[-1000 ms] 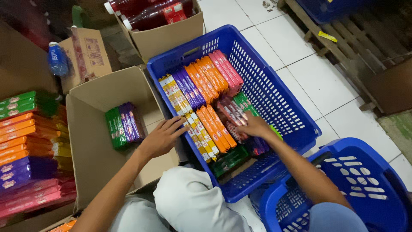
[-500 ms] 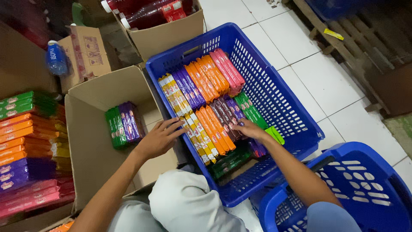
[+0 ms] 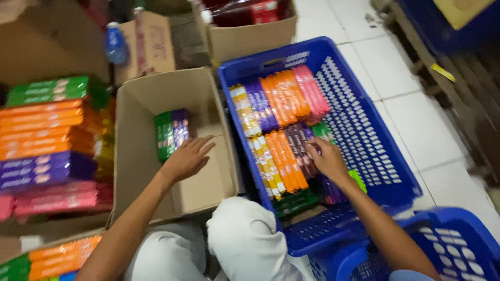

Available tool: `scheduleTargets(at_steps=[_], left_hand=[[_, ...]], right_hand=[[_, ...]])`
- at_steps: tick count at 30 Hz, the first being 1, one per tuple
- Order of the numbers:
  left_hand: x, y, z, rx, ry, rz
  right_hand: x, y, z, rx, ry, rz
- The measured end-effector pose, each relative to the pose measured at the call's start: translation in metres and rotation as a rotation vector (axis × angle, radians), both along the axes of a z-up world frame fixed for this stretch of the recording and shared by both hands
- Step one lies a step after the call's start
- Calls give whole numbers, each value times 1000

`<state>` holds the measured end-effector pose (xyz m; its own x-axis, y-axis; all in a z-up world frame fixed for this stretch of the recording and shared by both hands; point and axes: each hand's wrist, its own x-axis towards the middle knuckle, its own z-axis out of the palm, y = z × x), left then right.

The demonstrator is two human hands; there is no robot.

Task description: The person sits on a stool and transfers stacks of colorful snack bars from a cardboard box into a blue plastic basket. They arrange the bars by color and type within the basket, then move the empty box aside and continue organizing the remaining items.

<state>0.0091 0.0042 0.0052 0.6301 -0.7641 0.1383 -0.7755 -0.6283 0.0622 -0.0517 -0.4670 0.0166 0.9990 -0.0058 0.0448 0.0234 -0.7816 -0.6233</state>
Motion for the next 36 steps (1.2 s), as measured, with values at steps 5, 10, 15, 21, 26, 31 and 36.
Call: scheduleTargets(at_steps=[5,10,15,21,26,31,36], left_hand=[[-10,65,-45,176,75,273],[-18,103,-59,218,-81,469],[-29,129,-57,360,81,666],[-30,126,-45,563,44,783],[-27,123,-52,521,115,864],[-26,113,-31,627,245,862],[-24,122,-36,580,244,859]], right_hand=[[16,125,77,156,-69,496],[56,261,84,125,94,765],[113,359,-20,31,277,755],[152,397,-95,-353,711,732],[162,418,-124,-148,810,415],[163,440,-158,-3,853,238],[167,432,-180,114,827,101]])
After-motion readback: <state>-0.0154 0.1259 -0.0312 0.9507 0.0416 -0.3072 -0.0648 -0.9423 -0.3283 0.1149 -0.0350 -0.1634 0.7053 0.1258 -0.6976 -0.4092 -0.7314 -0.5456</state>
